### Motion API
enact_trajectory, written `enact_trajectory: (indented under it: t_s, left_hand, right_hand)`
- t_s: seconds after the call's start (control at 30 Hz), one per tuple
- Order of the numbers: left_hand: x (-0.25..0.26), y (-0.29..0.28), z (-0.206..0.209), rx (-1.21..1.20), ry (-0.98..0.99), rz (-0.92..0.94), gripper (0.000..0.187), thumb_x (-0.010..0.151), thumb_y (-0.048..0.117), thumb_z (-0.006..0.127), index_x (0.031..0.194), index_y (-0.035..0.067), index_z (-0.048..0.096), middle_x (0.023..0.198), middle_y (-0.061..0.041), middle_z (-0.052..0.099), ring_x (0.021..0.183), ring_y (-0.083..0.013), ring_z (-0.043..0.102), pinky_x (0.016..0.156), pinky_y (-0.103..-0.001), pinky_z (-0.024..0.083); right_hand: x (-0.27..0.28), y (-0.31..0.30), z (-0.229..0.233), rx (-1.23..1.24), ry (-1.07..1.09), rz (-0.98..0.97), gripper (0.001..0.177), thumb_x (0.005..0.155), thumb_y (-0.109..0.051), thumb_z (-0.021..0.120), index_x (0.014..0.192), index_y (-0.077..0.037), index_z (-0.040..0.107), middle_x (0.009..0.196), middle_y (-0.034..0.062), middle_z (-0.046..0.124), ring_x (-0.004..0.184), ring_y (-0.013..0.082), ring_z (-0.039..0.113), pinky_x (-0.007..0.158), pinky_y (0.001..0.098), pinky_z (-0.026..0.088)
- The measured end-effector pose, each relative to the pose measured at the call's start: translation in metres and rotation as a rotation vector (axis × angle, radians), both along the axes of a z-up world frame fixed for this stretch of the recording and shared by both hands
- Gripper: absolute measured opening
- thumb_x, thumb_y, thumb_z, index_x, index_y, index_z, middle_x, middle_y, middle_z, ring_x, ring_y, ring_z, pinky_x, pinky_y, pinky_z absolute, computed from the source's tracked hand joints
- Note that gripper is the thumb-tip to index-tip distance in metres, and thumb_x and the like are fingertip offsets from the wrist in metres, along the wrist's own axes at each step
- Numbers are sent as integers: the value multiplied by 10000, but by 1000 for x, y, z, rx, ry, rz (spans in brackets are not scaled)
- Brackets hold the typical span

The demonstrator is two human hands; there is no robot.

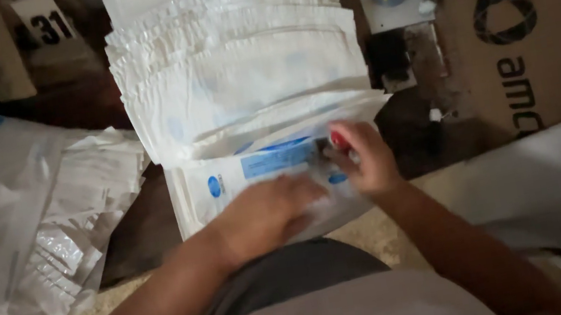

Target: Stamping a stack of white plastic bags with a hand-held ink stamp

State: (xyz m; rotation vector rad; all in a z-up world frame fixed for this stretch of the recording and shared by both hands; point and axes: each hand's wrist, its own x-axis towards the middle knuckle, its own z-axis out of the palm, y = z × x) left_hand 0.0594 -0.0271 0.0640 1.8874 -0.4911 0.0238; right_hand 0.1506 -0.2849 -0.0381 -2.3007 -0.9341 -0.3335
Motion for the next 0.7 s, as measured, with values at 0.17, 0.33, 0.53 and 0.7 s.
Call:
enact_trajectory:
  t_s: [0.17, 0.33, 0.53, 0.7]
  left_hand:
    - [1, 18, -48, 952, 195, -343, 391, 850, 234, 812, 1210, 195, 665, 1278, -52, 656, 1280, -347, 592, 1004, -507, 529]
    - [-8, 33, -121, 822, 39, -170, 218, 858, 309, 780, 1031, 218, 683, 1066, -7, 663, 1064, -316, 658, 864, -443, 568]
    - [4, 34, -103, 686, -34, -147, 102, 954, 214, 655, 862, 201, 698, 865, -24, 673, 802, -309, 683, 697, -444, 546]
    - [11, 33, -40, 746, 253, 187, 152, 1007, 217, 579, 986, 159, 718, 770, -98, 739, 735, -362, 745, 670, -512, 600]
  right_hand:
    - [28, -11, 56, 251, 451, -164, 484, 913, -137, 798, 1357, -26, 639, 1226, 220, 691, 1104, 331, 673, 940, 446, 556]
    - [56, -53, 86, 402, 413, -331, 467, 1018, -48, 689, 1453, -40, 519, 1162, 118, 603, 1025, 206, 603, 842, 330, 599]
    - [113, -103, 74, 186, 165, -457, 447, 1084, -154, 669, 1505, -132, 518, 1292, 192, 630, 1142, 323, 616, 947, 437, 521]
    - [130, -99, 38, -41, 20, -412, 449, 1038, -155, 770, 1461, -125, 620, 1290, 221, 678, 1185, 383, 651, 975, 447, 537]
